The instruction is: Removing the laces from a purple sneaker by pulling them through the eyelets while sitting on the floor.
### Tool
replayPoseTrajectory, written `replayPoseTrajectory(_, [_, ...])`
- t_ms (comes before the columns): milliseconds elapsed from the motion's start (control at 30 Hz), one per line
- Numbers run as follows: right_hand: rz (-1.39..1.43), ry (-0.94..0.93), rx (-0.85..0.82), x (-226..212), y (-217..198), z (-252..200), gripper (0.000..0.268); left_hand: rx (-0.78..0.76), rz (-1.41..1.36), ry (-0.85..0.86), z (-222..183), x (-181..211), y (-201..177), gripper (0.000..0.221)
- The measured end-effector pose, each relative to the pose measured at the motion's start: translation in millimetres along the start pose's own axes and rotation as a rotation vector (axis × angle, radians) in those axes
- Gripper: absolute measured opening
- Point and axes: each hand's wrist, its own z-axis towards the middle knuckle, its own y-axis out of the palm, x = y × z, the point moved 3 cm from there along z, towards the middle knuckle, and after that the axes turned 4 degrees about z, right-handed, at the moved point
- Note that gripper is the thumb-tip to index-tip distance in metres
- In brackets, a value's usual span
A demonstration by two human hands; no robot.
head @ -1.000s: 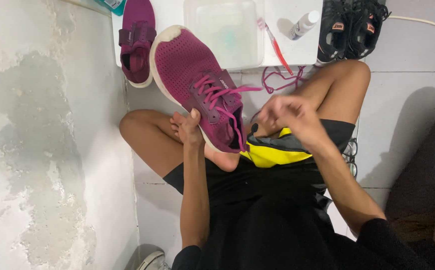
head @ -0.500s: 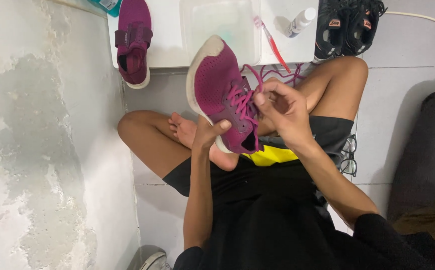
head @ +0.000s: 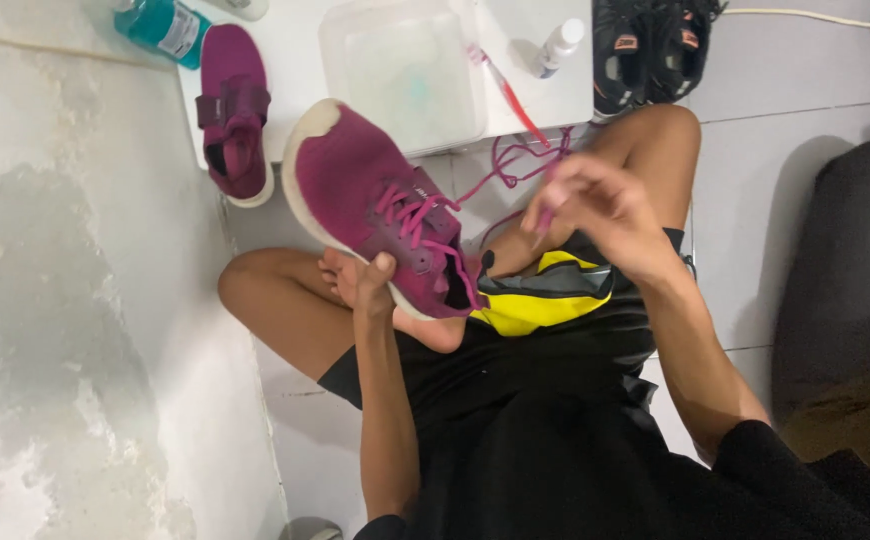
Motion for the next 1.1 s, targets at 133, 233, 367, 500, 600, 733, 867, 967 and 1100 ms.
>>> replayPoseTrajectory(133, [-0.494, 0.191, -0.213, -24.7, -5.7, 1.7, 0.010, -0.064, -0.084, 0.001, -0.4, 50.2, 6.3, 0.118])
replayPoseTrajectory(233, [-0.871, 0.397, -0.488, -17.8, -8.9, -4.1, 0.018, -0.140, -0.196, 0.019, 7.3, 13.0, 12.3, 0.119])
replayPoseTrajectory(367, [-0.922, 0.448, -0.434, -37.4, 0.1, -7.1, 0.029, -0.090, -0.068, -0.044, -2.4, 71.2, 13.1, 0.137])
replayPoseTrajectory(500, [-0.720, -0.255, -0.186, -64.4, 14.8, 12.1, 0.049, -0.363, -0.139, 0.093, -19.8, 101.1, 22.3, 0.134])
replayPoseTrajectory(600, [-0.489, -0.432, -0.193, -48.5, 38.9, 13.0, 0.042, -0.576, -0.507, 0.366, -28.2, 107.2, 40.4, 0.106])
replayPoseTrajectory(733, [-0.616, -0.511, -0.149, -39.4, 43.6, 9.7, 0.016, -0.589, -0.646, 0.361, -25.7, 93.0, 45.1, 0.094])
replayPoseTrajectory(867, [-0.467, -0.383, -0.172, -35.7, 44.2, 4.1, 0.008, -0.568, -0.579, 0.314, -19.9, 81.2, 39.2, 0.098])
replayPoseTrajectory(967, [-0.323, -0.264, -0.190, -44.9, 48.6, -4.0, 0.013, -0.515, -0.533, 0.276, -12.3, 74.4, 38.8, 0.093])
replayPoseTrajectory(1100, [-0.347, -0.241, -0.188, -57.7, 56.8, -16.2, 0.024, -0.452, -0.518, 0.245, -12.7, 82.2, 37.8, 0.092])
